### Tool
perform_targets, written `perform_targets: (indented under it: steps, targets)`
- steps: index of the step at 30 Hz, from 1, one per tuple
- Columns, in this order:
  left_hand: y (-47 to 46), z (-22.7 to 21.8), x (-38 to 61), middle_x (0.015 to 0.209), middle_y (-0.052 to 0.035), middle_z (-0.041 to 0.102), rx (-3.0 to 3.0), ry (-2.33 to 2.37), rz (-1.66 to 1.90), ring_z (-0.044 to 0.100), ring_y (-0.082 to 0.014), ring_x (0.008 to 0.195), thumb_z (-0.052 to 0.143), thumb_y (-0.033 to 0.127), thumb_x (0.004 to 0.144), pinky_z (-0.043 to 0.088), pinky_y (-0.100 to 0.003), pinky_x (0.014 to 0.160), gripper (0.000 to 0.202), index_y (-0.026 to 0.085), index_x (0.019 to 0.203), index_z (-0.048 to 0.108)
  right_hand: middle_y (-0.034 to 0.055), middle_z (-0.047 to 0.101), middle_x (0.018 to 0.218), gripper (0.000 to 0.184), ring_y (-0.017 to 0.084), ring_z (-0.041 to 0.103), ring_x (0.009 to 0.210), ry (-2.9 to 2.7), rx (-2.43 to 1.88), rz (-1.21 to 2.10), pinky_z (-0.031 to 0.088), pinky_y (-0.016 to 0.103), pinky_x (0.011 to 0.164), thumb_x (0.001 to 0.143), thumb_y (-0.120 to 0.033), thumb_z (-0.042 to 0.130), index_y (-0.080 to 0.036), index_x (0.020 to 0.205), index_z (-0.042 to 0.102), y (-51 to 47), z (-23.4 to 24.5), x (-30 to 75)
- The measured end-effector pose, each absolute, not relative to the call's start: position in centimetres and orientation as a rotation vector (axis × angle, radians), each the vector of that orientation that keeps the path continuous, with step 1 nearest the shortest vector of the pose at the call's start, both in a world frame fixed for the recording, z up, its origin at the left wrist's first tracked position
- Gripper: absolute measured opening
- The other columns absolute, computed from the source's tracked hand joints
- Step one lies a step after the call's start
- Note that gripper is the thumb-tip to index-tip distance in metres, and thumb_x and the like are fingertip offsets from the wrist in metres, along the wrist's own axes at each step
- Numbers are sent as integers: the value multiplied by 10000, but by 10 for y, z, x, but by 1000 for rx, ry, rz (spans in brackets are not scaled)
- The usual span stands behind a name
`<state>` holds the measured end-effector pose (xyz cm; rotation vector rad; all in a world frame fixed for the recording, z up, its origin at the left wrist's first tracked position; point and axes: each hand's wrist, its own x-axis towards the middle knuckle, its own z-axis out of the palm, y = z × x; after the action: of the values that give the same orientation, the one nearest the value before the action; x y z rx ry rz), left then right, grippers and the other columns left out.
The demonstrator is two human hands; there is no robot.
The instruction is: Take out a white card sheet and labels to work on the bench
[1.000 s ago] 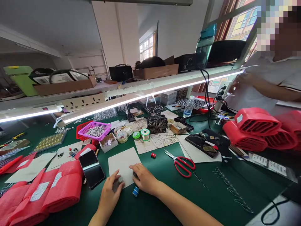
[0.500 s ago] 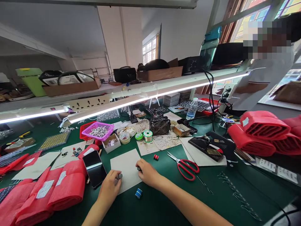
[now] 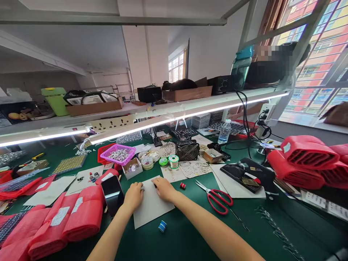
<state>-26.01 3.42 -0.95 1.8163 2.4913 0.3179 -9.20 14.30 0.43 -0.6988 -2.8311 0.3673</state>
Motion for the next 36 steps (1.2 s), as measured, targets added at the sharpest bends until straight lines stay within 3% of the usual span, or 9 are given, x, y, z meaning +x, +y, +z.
perform_targets:
  steps: [4, 8, 10, 14, 20, 25, 30, 36]
  targets:
    - [22, -12, -258, 1324, -106, 637, 1873, 2485, 444, 632, -270, 1203, 646, 312, 992, 545, -502, 1014, 357, 170, 1316, 599, 115, 599, 1444, 362, 343, 601, 1278, -2793, -644, 465, 522, 585, 1042, 1008, -271, 708, -195, 1350, 621, 121, 14, -64]
    - [-14, -23, -241, 1476, -149, 563, 1998, 2418, 578, 538, -301, 1382, 566, 213, 1001, 473, -535, 1144, 420, 159, 1417, 547, 79, 717, 1210, 339, 242, 729, 976, -2901, -413, 696, 626, 441, 866, 964, -318, 770, -177, 1253, 660, 78, 22, -18]
    - [-36, -34, -229, 1483, -160, 583, 2053, 2371, 609, 555, -299, 1384, 529, 235, 1004, 473, -510, 1173, 420, 161, 1414, 581, 81, 712, 1231, 360, 258, 720, 1031, -2953, -330, 738, 624, 448, 882, 932, -286, 804, -178, 1249, 669, 60, 22, -1]
    - [-68, -57, -211, 1425, -139, 661, 2139, 2302, 624, 638, -317, 1312, 560, 263, 985, 573, -507, 1086, 374, 190, 1333, 678, 71, 724, 1183, 146, 262, 709, 1061, -3019, -401, 649, 616, 458, 899, 961, -151, 743, -157, 1102, 709, 50, 22, -1]
    - [-80, -66, -204, 1383, -139, 692, 2216, 2308, 710, 664, -327, 1283, 530, 267, 1011, 592, -523, 1059, 338, 193, 1286, 713, 80, 711, 1225, 224, 270, 709, 1075, -2980, -666, 387, 606, 485, 921, 1017, -247, 701, -170, 1226, 673, 84, 39, -63]
    - [-84, -63, -205, 1345, -134, 715, 2295, 2280, 773, 690, -323, 1245, 587, 226, 980, 622, -501, 1016, 312, 188, 1260, 718, 91, 687, 1286, 227, 280, 697, 1097, -3061, -725, 209, 603, 493, 922, 1011, -266, 711, -170, 1215, 683, 108, 40, -117]
    - [-83, -62, -206, 1337, -145, 717, 2330, 2269, 804, 700, -339, 1225, 628, 199, 952, 631, -521, 991, 318, 178, 1258, 713, 80, 720, 1198, 205, 259, 719, 1021, -3147, -692, 229, 612, 466, 887, 1004, -286, 724, -161, 1165, 700, 119, 30, -139]
    - [-82, -61, -204, 1325, -159, 721, 2301, 2269, 815, 697, -347, 1225, 652, 177, 931, 623, -530, 1005, 327, 154, 1251, 714, 77, 707, 1226, 212, 273, 693, 1085, -2949, -736, 320, 580, 493, 937, 1023, -315, 691, -178, 1185, 689, 137, 26, -137]
